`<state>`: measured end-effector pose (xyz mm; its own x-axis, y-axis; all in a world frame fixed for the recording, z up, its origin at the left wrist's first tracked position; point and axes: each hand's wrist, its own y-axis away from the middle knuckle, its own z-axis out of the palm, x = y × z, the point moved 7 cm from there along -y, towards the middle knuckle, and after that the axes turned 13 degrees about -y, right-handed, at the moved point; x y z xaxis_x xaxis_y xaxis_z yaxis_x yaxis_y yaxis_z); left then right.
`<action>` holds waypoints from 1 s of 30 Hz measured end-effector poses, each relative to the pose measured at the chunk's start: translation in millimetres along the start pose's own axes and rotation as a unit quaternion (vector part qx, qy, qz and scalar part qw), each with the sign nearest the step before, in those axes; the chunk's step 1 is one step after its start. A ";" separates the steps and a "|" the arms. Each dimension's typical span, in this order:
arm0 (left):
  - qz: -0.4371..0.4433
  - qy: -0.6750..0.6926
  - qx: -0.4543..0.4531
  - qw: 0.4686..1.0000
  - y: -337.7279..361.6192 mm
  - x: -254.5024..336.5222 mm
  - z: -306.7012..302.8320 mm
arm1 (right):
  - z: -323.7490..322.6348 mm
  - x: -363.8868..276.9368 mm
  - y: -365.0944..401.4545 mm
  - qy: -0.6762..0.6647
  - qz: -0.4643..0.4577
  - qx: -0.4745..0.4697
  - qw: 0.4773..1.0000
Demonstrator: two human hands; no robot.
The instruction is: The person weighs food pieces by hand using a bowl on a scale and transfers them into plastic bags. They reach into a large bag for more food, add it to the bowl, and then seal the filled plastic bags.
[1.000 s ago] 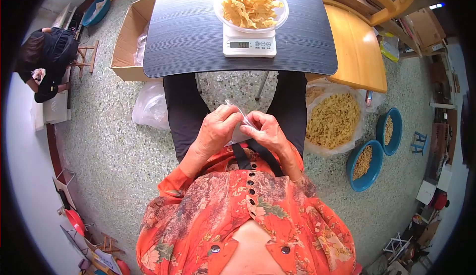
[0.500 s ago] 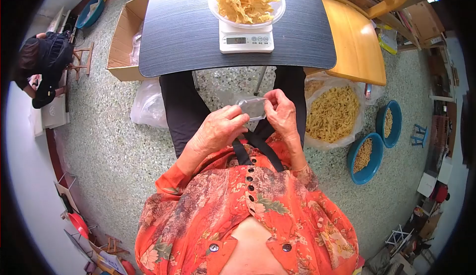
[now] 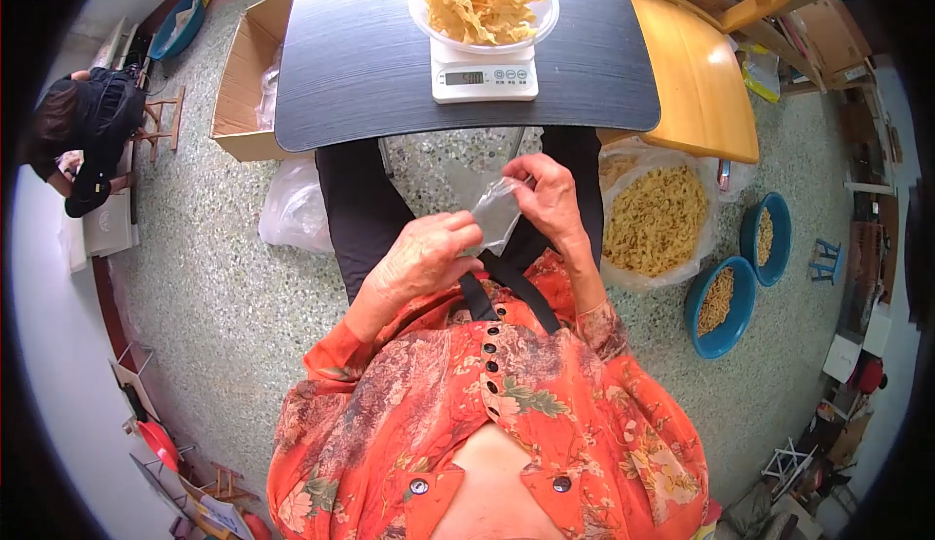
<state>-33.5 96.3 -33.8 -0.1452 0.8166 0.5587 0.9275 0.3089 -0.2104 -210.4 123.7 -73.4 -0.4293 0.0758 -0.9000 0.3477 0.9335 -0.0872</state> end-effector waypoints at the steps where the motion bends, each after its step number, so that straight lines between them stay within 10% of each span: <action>1: -0.029 -0.004 0.024 0.999 -0.3 -2.5 -4.3 | 0.5 0.6 -3.6 -0.002 0.006 0.000 1.000; 10: -0.071 0.003 0.109 0.992 -5.1 -20.3 -10.5 | -3.1 -6.8 -19.2 -0.123 0.113 -0.069 0.984; 14: -0.073 0.014 0.116 0.990 -2.0 -32.8 -11.5 | -31.1 -24.7 -13.3 -0.126 0.061 0.065 0.988; 16: -0.069 0.013 0.106 0.992 -2.2 -32.7 -9.6 | -17.0 -48.3 -2.8 -0.198 -0.126 -0.098 0.967; 17: -0.062 0.009 0.103 0.993 -2.2 -29.9 -9.7 | -9.3 -65.4 3.6 -0.179 -0.067 -0.156 0.969; 20: -0.008 -0.013 0.121 0.992 -5.1 -17.0 -15.5 | 6.8 -79.2 17.0 -0.033 -0.212 -0.150 0.965; 30: -0.060 -0.076 0.147 0.984 0.9 -9.8 -40.0 | 4.8 -61.9 21.4 0.042 -0.219 -0.108 0.969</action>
<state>-17.5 69.0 -7.4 -0.3191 0.8221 0.4715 0.7634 0.5178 -0.3862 -172.3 137.3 -21.6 -0.5654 -0.3239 -0.7586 -0.0618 0.9337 -0.3526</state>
